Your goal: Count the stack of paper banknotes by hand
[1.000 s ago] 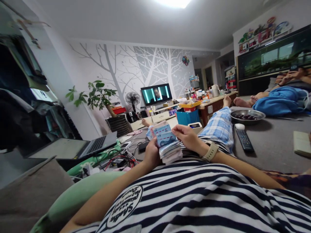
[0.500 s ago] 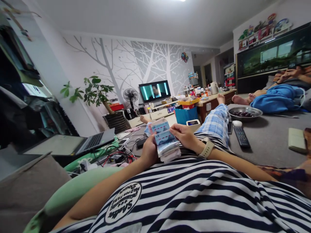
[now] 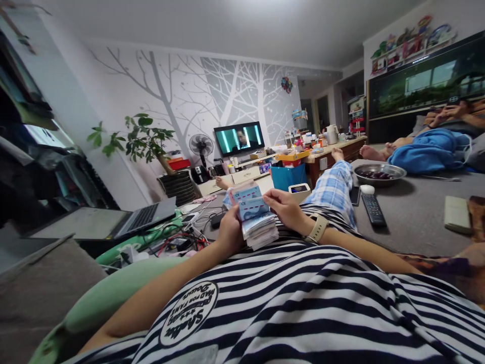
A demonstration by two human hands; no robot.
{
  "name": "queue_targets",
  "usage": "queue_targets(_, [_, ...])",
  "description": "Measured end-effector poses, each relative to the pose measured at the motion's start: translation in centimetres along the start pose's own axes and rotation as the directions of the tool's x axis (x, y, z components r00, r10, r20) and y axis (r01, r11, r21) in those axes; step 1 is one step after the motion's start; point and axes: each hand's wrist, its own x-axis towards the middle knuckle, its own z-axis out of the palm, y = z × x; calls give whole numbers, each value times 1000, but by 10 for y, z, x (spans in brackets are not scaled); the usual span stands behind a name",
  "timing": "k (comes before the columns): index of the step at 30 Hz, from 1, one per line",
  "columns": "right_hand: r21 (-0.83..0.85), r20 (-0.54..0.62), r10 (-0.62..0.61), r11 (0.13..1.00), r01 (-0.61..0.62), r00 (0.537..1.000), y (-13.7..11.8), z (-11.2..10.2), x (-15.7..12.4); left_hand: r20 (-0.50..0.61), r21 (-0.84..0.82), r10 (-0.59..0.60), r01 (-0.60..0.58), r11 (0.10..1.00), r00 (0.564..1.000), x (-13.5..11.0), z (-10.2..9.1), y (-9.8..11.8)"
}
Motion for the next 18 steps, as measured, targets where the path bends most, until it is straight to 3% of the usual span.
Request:
queue_targets(5, [-7,-12,-31,999,31,999,-1,0,-1,72,15,16,-17,1000,997,-3,-1,1])
queue_targets(12, [-2,-13,-45,999,45,999,0,0,-1,72,51,25,-29,998,997,-1,-4,-2])
queue_targets(18, [54,-11,-34,998,35,999,1,0,-2,63,-34,-43,45,998,997,-2,1,0])
